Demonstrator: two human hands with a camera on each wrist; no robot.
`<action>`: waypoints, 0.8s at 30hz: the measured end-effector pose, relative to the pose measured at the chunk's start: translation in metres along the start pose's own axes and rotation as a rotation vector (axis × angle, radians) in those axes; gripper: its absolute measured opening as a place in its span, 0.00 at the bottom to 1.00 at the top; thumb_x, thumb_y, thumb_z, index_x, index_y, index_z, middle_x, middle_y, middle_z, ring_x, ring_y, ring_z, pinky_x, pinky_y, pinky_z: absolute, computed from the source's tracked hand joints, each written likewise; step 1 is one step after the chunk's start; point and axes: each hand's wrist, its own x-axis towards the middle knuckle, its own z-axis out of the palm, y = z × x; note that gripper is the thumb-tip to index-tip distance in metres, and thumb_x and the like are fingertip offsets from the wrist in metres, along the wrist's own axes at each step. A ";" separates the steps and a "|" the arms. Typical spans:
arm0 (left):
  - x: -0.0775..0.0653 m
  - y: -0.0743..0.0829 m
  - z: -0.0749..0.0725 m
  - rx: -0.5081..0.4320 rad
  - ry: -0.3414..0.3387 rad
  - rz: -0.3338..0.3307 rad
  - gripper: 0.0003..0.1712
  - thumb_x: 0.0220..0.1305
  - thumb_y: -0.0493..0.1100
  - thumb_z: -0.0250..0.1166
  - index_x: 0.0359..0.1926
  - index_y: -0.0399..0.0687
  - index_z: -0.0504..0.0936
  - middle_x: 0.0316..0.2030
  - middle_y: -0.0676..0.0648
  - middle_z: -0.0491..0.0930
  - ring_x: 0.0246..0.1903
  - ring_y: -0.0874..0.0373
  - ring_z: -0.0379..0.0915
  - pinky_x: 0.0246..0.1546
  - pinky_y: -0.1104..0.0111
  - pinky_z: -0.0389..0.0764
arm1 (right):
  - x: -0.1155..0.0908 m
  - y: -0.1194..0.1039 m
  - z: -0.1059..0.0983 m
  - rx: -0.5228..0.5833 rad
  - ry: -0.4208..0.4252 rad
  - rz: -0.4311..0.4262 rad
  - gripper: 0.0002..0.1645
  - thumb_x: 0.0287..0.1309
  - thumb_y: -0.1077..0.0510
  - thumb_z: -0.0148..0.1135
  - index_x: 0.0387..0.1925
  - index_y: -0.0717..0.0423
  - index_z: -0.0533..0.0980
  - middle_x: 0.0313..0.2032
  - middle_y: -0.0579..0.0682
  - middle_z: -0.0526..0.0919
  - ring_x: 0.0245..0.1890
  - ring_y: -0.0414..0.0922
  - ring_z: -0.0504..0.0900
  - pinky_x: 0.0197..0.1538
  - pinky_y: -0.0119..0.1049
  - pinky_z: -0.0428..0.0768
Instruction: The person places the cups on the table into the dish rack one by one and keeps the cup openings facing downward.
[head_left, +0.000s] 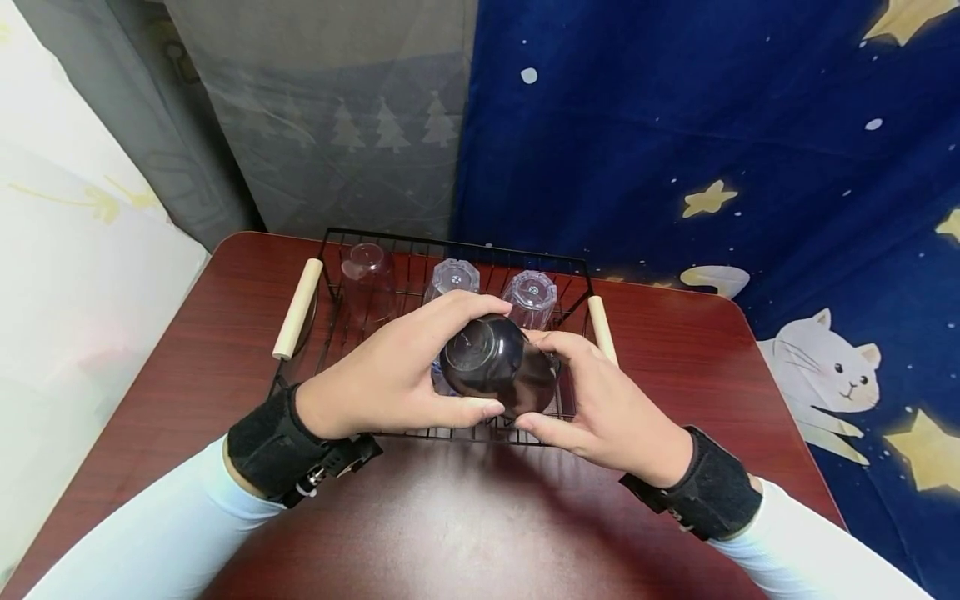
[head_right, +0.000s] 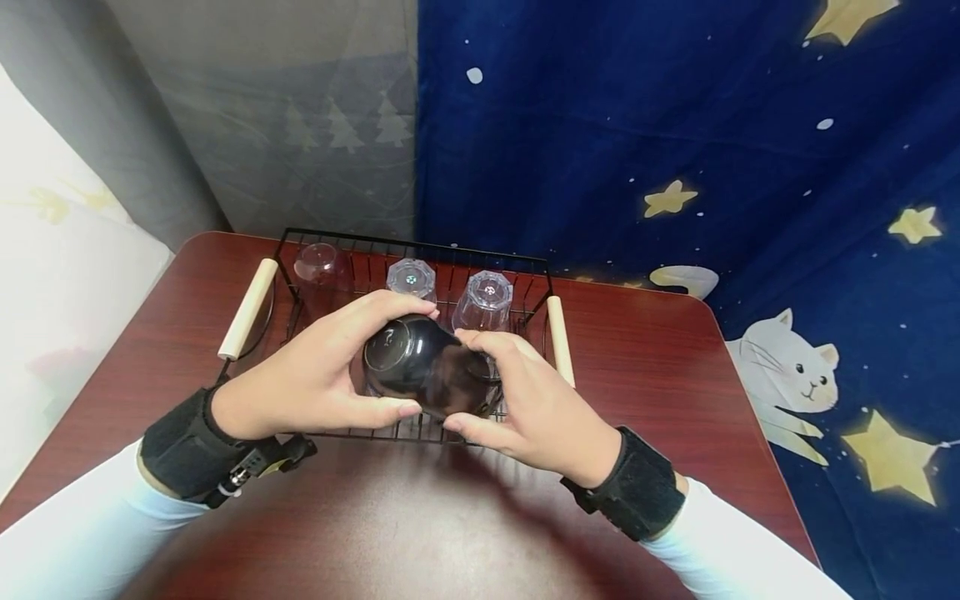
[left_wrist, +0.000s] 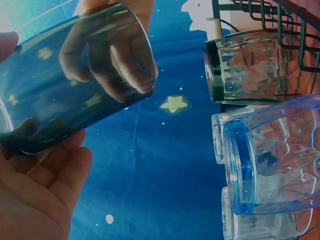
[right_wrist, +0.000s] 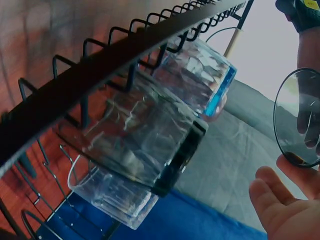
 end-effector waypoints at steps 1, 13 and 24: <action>0.000 0.000 0.000 0.000 0.003 0.001 0.45 0.53 0.56 0.76 0.69 0.51 0.67 0.59 0.54 0.73 0.54 0.65 0.72 0.53 0.67 0.79 | -0.001 -0.001 0.001 -0.003 -0.009 0.016 0.45 0.64 0.30 0.55 0.62 0.63 0.63 0.60 0.55 0.77 0.61 0.49 0.76 0.77 0.52 0.44; -0.001 -0.008 -0.015 0.067 0.037 -0.049 0.47 0.50 0.55 0.75 0.70 0.52 0.68 0.58 0.53 0.74 0.52 0.65 0.71 0.49 0.67 0.80 | -0.001 0.002 0.004 -0.020 -0.004 0.031 0.47 0.68 0.31 0.50 0.68 0.64 0.57 0.60 0.58 0.75 0.65 0.52 0.70 0.77 0.49 0.45; -0.010 -0.019 -0.046 0.284 0.045 -0.280 0.40 0.47 0.56 0.75 0.61 0.54 0.72 0.55 0.55 0.74 0.49 0.64 0.71 0.47 0.60 0.68 | -0.004 0.015 0.001 -0.015 0.049 0.019 0.45 0.70 0.33 0.49 0.67 0.66 0.56 0.61 0.61 0.73 0.62 0.53 0.71 0.77 0.44 0.48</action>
